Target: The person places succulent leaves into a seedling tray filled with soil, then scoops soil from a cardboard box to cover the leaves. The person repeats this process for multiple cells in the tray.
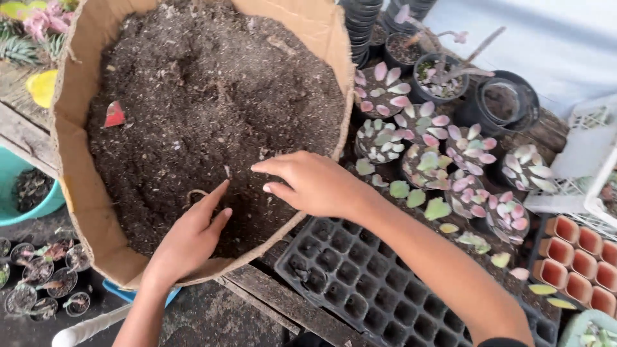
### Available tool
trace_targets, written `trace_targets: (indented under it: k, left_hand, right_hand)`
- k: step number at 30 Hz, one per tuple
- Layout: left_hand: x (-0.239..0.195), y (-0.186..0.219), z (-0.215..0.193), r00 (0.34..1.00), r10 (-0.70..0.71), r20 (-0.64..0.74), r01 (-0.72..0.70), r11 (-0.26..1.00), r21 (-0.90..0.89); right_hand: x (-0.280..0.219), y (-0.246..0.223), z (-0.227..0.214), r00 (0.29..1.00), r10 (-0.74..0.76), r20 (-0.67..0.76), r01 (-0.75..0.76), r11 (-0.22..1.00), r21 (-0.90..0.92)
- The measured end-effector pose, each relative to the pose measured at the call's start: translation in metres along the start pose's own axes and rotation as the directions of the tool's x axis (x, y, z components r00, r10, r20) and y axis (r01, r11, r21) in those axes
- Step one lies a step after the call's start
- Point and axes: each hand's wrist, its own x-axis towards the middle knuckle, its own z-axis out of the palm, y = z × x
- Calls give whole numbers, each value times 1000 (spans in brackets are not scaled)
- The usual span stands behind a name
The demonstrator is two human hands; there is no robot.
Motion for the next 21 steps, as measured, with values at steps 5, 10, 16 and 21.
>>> trace_targets:
  k: [5, 10, 16, 21]
  left_hand:
    - [12, -41, 12, 990, 139, -17, -129, 951, 282]
    - [6, -48, 9, 990, 117, -79, -95, 965, 244]
    - [6, -51, 9, 990, 135, -29, -118, 935, 333]
    - [0, -45, 5, 994, 106, 32, -110, 945, 307]
  right_hand:
    - [47, -16, 18, 919, 114, 377, -128, 992, 14]
    - [76, -36, 41, 847, 70, 526, -98, 995, 27]
    - [99, -25, 77, 753, 184, 632, -84, 979, -184]
    - [93, -18, 71, 753, 210, 623, -139, 977, -162]
